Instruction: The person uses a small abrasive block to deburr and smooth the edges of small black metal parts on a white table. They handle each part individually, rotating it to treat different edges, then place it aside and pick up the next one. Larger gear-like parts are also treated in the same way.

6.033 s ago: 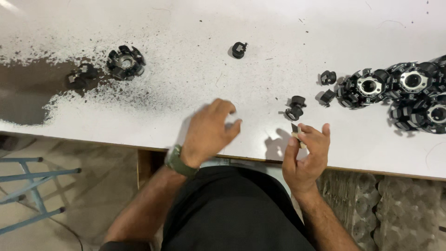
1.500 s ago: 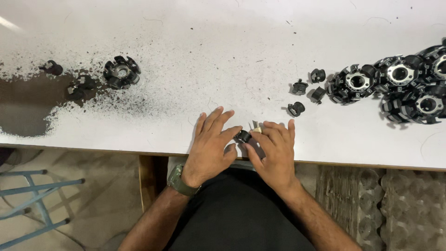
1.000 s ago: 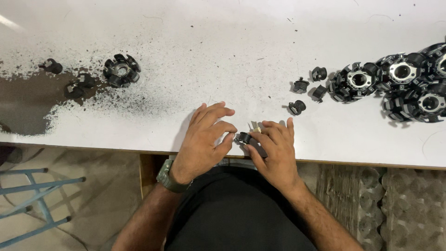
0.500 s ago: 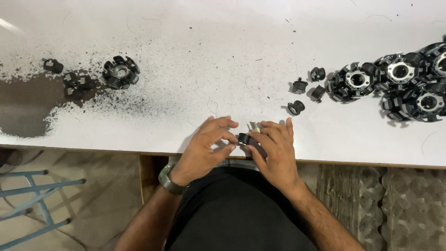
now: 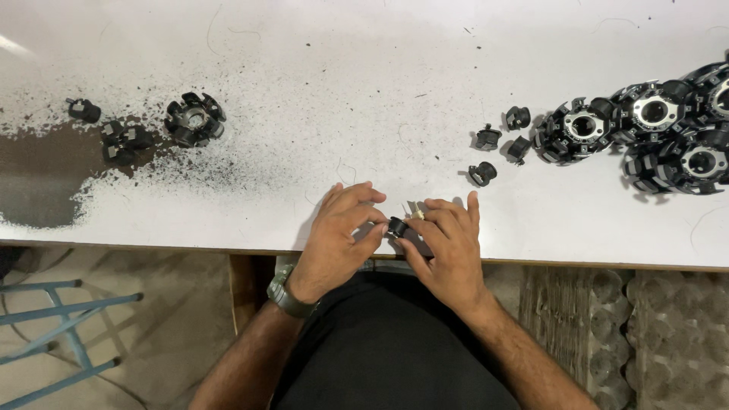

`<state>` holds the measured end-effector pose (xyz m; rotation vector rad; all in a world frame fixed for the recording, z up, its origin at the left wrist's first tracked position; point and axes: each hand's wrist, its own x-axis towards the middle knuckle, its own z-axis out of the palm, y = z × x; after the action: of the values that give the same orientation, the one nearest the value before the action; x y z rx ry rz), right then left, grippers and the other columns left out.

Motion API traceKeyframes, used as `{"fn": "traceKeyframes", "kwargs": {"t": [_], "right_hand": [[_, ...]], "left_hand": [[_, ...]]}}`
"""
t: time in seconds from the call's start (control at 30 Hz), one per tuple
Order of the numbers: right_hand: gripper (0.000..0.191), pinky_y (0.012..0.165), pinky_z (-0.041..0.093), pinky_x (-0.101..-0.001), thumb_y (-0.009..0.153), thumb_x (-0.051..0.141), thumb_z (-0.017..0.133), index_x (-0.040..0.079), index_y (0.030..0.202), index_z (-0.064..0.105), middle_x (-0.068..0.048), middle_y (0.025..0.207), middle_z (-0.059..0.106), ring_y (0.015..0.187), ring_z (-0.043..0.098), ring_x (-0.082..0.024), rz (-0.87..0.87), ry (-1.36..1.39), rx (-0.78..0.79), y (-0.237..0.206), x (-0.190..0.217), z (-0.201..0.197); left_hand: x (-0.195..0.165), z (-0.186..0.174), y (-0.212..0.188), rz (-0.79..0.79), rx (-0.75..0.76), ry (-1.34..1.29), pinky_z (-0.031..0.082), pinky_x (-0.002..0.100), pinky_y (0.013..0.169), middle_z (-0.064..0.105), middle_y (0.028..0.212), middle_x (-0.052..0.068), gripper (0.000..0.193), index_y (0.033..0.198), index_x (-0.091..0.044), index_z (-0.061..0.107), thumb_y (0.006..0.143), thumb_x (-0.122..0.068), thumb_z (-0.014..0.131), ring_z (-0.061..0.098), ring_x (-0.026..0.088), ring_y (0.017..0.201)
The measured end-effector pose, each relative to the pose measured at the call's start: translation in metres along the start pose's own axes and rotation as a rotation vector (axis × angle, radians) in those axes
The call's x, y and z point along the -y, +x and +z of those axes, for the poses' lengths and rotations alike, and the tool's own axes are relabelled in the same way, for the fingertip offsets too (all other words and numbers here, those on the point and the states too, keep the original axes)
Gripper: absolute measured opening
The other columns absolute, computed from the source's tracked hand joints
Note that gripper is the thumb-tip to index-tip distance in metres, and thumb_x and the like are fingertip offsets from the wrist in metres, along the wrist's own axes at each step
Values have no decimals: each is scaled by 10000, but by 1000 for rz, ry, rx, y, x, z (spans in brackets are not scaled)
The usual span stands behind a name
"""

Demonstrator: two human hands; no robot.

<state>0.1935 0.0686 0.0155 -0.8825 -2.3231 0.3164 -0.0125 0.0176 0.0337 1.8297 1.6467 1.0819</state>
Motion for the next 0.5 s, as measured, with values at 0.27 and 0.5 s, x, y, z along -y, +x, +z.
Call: {"fn": "traceKeyframes", "kwargs": {"t": [0.27,0.5], "right_hand": [[330,1256,149,-644,795,234,864,74,1048,726,-68,1049,617,1235,559,-276,2,-7,-36,-3,-3,5],[324,1249,149,-648,784,237,870,78,1030,730,-64,1018,610,1213,564,-274,-3,-17,-51,-4,-2,7]], "left_hand": [[-3,-8,-5,50,-104,25,310,549,1230,647,1302,77,91,980,-104,718,901,-143,742,529,297,1397],[-1,-2,-2,74,-50,50,319,552,1198,629,1329,95,162,1026,-93,723,872,-121,763,504,309,1394]]}}
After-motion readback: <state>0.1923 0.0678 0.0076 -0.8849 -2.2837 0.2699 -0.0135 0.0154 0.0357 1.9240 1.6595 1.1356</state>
